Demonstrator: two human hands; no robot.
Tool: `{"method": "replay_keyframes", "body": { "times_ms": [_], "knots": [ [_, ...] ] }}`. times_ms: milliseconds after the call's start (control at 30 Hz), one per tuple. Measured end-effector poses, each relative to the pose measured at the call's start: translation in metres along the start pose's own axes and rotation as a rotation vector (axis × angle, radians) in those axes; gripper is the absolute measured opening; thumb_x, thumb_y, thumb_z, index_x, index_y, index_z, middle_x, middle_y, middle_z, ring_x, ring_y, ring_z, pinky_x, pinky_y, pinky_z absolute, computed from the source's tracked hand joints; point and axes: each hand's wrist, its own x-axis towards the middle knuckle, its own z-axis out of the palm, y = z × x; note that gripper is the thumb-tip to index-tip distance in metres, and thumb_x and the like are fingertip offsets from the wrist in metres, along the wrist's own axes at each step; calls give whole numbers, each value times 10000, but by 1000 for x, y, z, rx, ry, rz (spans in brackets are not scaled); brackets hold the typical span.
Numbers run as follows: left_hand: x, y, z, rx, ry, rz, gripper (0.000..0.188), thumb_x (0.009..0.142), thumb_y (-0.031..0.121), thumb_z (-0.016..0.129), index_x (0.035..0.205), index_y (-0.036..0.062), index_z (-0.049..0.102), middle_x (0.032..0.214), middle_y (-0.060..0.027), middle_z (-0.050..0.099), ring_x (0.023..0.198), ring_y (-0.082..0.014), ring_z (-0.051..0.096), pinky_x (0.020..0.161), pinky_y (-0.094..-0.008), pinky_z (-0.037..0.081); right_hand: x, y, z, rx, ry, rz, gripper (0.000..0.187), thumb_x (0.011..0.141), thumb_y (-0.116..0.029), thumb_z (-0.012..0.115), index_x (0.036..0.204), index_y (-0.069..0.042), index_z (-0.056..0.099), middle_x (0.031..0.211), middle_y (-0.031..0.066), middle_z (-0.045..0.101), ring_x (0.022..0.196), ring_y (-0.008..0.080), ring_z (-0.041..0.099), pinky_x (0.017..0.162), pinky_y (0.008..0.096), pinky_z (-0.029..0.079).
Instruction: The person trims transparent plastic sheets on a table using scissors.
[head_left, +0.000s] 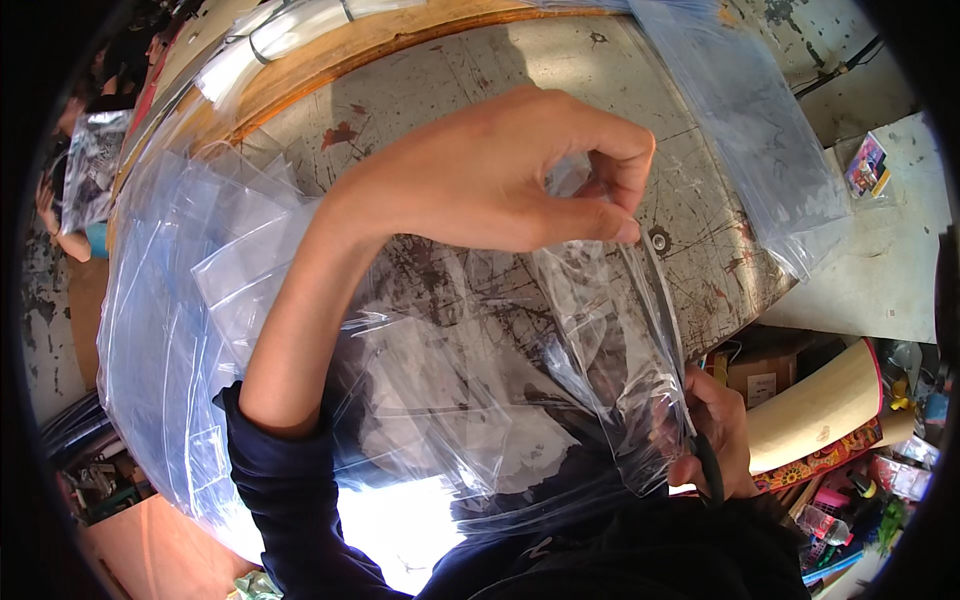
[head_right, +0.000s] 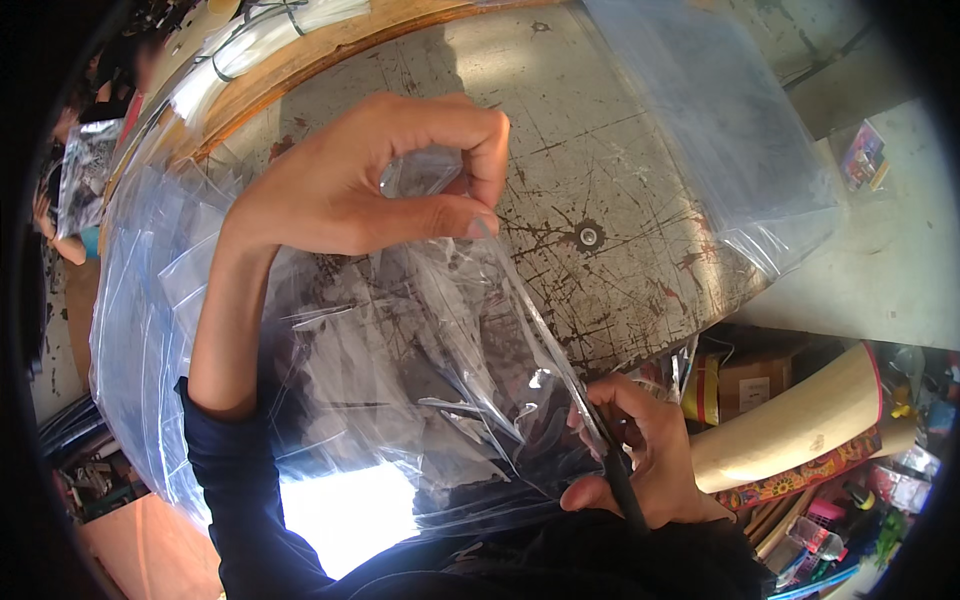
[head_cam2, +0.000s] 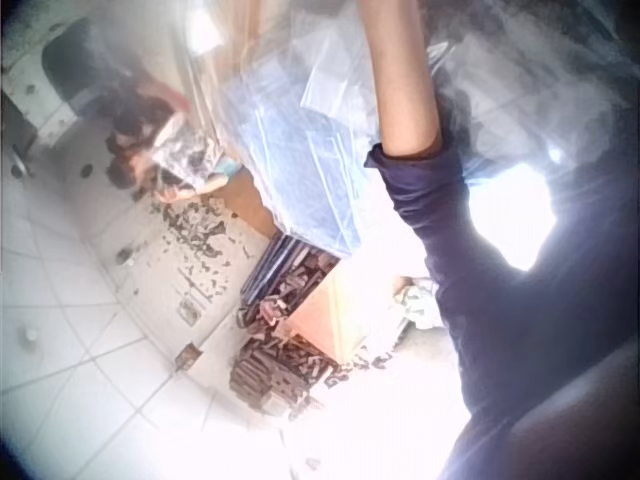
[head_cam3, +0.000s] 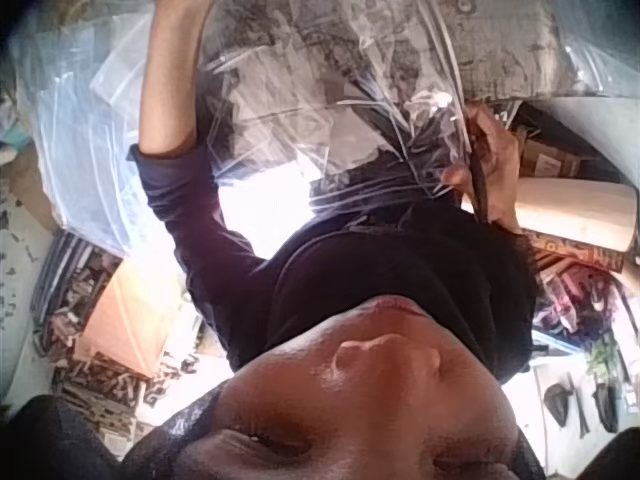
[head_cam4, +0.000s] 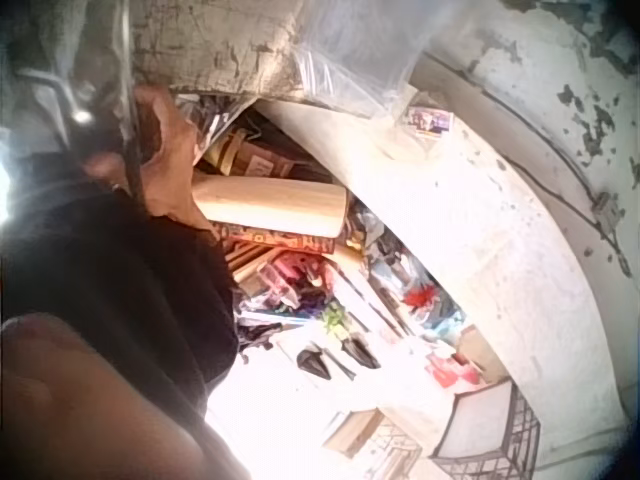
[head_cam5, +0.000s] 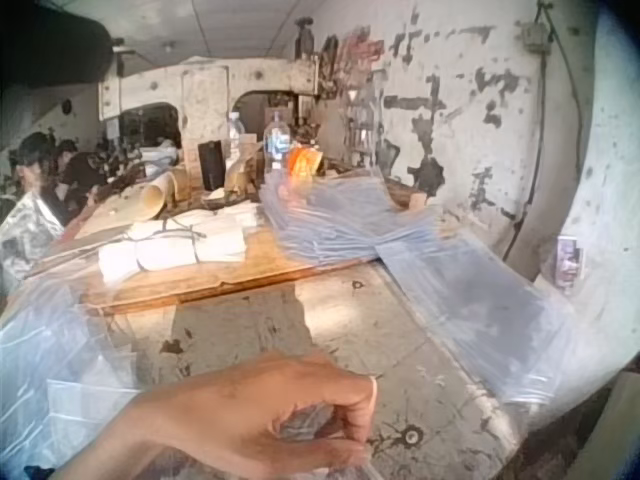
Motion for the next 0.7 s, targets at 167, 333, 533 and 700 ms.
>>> {"method": "replay_keyframes", "body": {
  "times_ms": [167, 333, 533, 700],
  "knots": [
    [2, -1, -2, -7, 18, 6, 132, 752, 54, 648, 722, 17, 525, 682, -33, 538, 613, -105, 502, 580, -255, 410, -2, -5, -4, -115, 19, 6, 763, 509, -450, 844, 1003, 11, 492, 775, 13, 534, 625, 60, 452, 555, 207, 355],
    [0, -1, 0, 40, 39, 3, 114, 745, 36, 639, 721, 18, 529, 682, -38, 546, 608, -108, 505, 584, -257, 410, 0, -6, 3, -20, 61, 25, 766, 503, -432, 857, 1009, 11, 489, 793, 14, 538, 647, 60, 452, 572, 210, 362],
    [2, 2, 1, 24, 39, -17, 109, 733, 9, 641, 729, 21, 533, 682, -40, 552, 610, -112, 511, 587, -255, 412, 3, -10, 6, 29, 64, 18, 758, 509, -454, 849, 992, 6, 489, 780, 6, 521, 654, 58, 436, 585, 210, 358],
    [1, 0, 2, -18, 44, -18, 108, 736, 10, 639, 747, 19, 532, 688, -40, 557, 618, -111, 513, 594, -254, 415, 2, -9, 2, -10, 45, 36, 735, 503, -471, 844, 949, -4, 494, 726, -14, 490, 635, 46, 423, 556, 207, 335]
  ]
}}
